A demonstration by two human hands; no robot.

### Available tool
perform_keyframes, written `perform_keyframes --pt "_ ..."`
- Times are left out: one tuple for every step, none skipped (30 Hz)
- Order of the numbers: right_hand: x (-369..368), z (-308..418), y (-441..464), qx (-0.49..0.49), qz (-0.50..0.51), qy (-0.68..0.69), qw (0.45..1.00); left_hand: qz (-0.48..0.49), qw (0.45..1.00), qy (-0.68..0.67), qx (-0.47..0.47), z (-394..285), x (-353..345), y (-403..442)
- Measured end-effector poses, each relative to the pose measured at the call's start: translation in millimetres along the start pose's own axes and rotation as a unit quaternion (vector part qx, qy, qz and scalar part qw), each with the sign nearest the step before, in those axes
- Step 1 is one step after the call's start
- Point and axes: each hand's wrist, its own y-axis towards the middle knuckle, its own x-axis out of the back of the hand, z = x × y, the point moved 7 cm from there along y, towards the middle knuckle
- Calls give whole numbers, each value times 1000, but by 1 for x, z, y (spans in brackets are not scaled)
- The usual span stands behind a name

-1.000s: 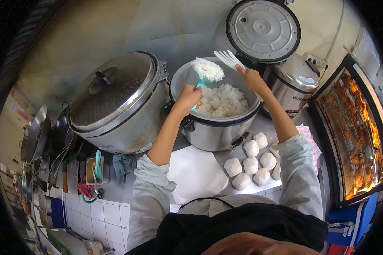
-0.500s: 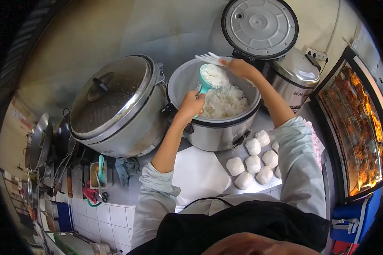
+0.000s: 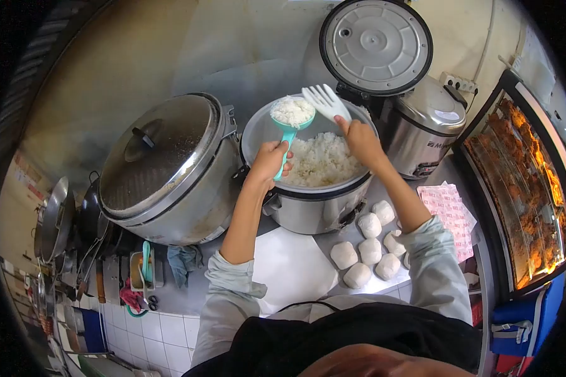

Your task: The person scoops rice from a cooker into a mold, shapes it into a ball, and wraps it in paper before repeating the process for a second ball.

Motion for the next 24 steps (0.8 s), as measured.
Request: perform_keyframes --pt "7 -5 3 -1 1 0 1000 -3 1000 -17 -3 -1 1 -4" --pt "3 -15 6 -37 83 61 994 -6 999 -33 -9 -2 3 -7" --pt "3 -16 9 -72 160 122 977 -6 999 -29 -13 -5 5 -9" --pt "19 -11 7 -137 150 157 966 -20 1000 1 -19 -7 9 -12" --pt "29 -2 9 -132 148 156 968 -34 999 27 -25 -9 11 -14" --pt "36 6 10 -124 135 196 963 -36 999 26 -28 -7 14 -13" --pt "39 14 11 -116 123 236 957 -26 998 53 -34 -3 16 -10" --pt "36 20 13 -115 123 238 957 -15 996 81 -37 0 17 -9" --pt "28 25 13 -123 129 227 957 -15 996 84 -36 1 18 -12" --pt "21 24 12 -133 135 215 958 -10 996 85 -39 1 16 -16" --pt "7 13 15 -137 135 213 958 -4 996 84 -43 0 13 -19" --pt "-15 0 22 -99 153 152 971 -1 996 82 -39 0 11 -23" --pt "-35 -12 28 -59 172 90 979 1 998 47 -29 0 10 -26" --pt "-50 -23 33 -61 198 82 975 0 1000 13 -21 0 12 -28" --pt "-39 -14 33 -59 198 84 975 -2 1000 14 -22 -1 15 -29" --pt "-9 -4 32 -108 168 167 966 -2 999 17 -27 -3 16 -28" --pt "15 5 30 -154 138 246 947 -3 999 18 -33 -3 15 -27" --pt "30 14 30 -149 73 282 945 -6 999 13 -33 -2 15 -26" --pt "33 23 26 -147 76 281 945 -20 999 28 -27 -1 17 -22" --pt "40 34 22 -111 55 246 961 -34 998 43 -21 -1 19 -18" --pt "46 44 16 -76 33 210 974 -33 998 41 -20 -1 18 -14" --pt "48 52 6 -78 35 208 974 -36 999 4 -16 -1 19 -10" --pt "52 64 -4 -36 33 131 990 -38 999 -34 -13 -1 20 -5" --pt "55 74 -12 6 32 53 998 -32 998 -47 -13 -3 21 -3"
